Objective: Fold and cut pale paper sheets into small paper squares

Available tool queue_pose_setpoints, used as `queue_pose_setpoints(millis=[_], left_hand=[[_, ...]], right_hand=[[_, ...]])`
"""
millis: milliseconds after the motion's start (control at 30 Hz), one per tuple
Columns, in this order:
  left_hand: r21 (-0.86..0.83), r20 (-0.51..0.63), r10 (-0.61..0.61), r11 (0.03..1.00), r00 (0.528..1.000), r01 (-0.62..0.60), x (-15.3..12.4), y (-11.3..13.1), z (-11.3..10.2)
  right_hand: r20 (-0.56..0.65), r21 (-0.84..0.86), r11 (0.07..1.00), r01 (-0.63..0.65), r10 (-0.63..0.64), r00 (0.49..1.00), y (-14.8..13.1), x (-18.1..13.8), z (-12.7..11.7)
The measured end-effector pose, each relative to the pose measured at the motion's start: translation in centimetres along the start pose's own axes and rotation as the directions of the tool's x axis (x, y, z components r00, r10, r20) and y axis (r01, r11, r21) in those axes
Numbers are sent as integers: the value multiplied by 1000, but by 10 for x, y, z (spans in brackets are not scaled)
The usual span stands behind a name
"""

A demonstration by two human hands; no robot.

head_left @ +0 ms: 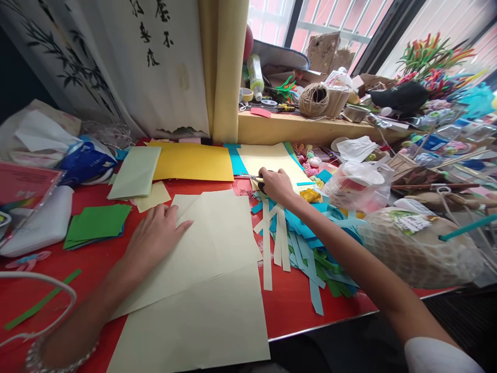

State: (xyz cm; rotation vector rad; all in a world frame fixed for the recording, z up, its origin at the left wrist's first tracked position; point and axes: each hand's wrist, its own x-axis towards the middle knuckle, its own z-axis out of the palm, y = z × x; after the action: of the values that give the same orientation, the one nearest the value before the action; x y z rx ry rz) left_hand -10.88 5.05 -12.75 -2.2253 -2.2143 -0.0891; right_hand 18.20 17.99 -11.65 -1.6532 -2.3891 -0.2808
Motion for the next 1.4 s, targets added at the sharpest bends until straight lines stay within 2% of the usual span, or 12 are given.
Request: queue_pose_setpoints(millis=[167,233,333,500,567,667,767,933,1067,1167,1267,1400], left_hand=[[-76,63,-22,997,998,27,-1,-11,0],[-134,87,-21,990,996,33,1,-13,1],[-220,168,-53,971,984,90,6,-12,-1],[-397,113,-32,915,993,75,10,-9,-14],[-583,96,-73,804,993,115,9,-9,-21],[-841,145,-132,505,981,193,5,-7,-28],[-928,216,-154,276,964,251,3,-2,-29],[-937,192,-152,265,969,227,1,8,-26],[-917,177,8,365,984,162,0,10,-28],[-870,362,195,421,912,256,0,5,-29],[-800,484,161,479,860,361,3,-2,-24],[-749,414,87,599,906,284,8,-7,-18]], right_hand=[[-88,103,993,-56,65,994,-3,-18,-21],[-129,366,929,-56,111,985,-9,-36,-37],[55,782,620,-70,43,998,-24,-66,-56],[212,937,286,-199,-15,977,-44,-96,-57],[241,940,247,-234,3,971,-44,-98,-50],[237,934,261,-246,65,969,-38,-95,-41],[267,935,208,-286,116,957,-31,-92,-36],[325,944,34,-327,58,944,-31,-92,-34],[285,955,45,-294,148,947,-32,-93,-28],[261,944,144,-296,222,939,-27,-93,-22],[208,898,328,-295,274,939,-19,-93,-20],[102,824,515,-235,273,957,-10,-96,-32]])
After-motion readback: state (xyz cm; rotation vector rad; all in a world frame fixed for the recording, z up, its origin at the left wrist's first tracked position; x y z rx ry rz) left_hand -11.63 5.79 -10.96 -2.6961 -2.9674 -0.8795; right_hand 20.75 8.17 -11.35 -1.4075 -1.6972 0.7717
